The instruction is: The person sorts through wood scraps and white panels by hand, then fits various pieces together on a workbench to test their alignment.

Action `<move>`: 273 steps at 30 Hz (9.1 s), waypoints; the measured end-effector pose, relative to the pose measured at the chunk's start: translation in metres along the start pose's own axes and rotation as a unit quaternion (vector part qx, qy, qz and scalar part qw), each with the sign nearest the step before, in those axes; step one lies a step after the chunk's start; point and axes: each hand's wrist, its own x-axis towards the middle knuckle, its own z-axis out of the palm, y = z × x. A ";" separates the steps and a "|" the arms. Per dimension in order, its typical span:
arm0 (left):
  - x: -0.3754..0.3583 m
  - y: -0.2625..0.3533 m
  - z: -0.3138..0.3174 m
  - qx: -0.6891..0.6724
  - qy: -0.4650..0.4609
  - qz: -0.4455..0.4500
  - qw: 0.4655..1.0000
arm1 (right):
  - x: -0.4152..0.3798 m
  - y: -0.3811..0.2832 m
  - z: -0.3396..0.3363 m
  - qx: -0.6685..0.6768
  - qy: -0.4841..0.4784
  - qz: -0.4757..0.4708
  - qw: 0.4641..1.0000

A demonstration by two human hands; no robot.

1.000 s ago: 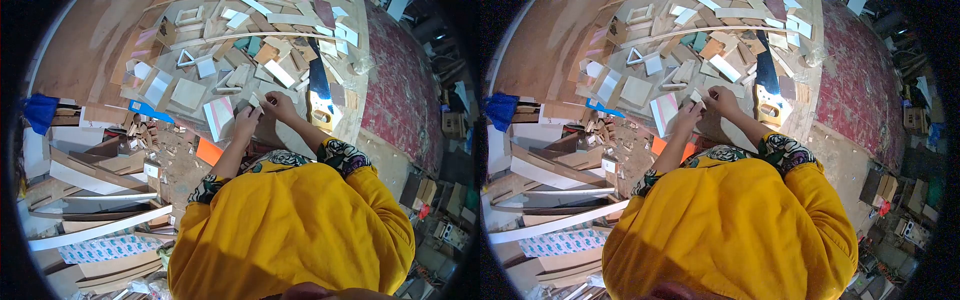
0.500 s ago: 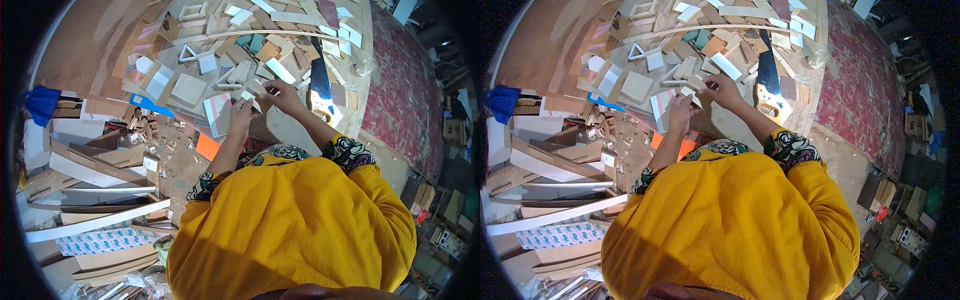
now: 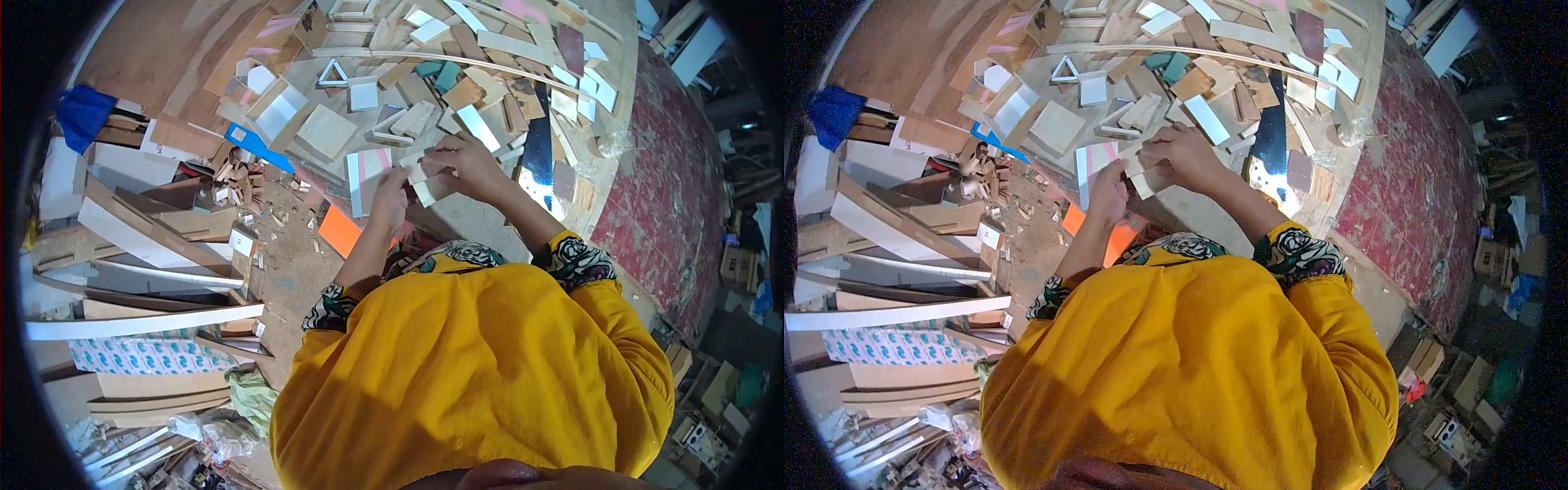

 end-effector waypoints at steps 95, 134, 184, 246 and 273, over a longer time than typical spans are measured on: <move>-0.009 -0.121 0.039 0.706 -0.274 0.217 0.616 | -0.265 0.090 0.006 -0.187 0.137 0.423 0.876; -0.060 -0.014 0.067 0.491 -0.149 0.319 0.797 | -0.115 0.018 -0.038 0.021 0.264 0.114 0.957; 0.141 -0.050 0.104 0.852 -0.272 0.230 0.383 | -0.117 0.130 -0.047 0.010 0.184 0.373 0.909; 0.234 -0.009 0.125 0.390 -0.013 0.012 0.921 | 0.015 0.383 -0.113 -0.222 0.175 0.465 0.839; 0.179 -0.036 0.100 0.349 -0.082 0.004 0.933 | -0.095 0.284 -0.087 0.365 0.097 0.505 0.776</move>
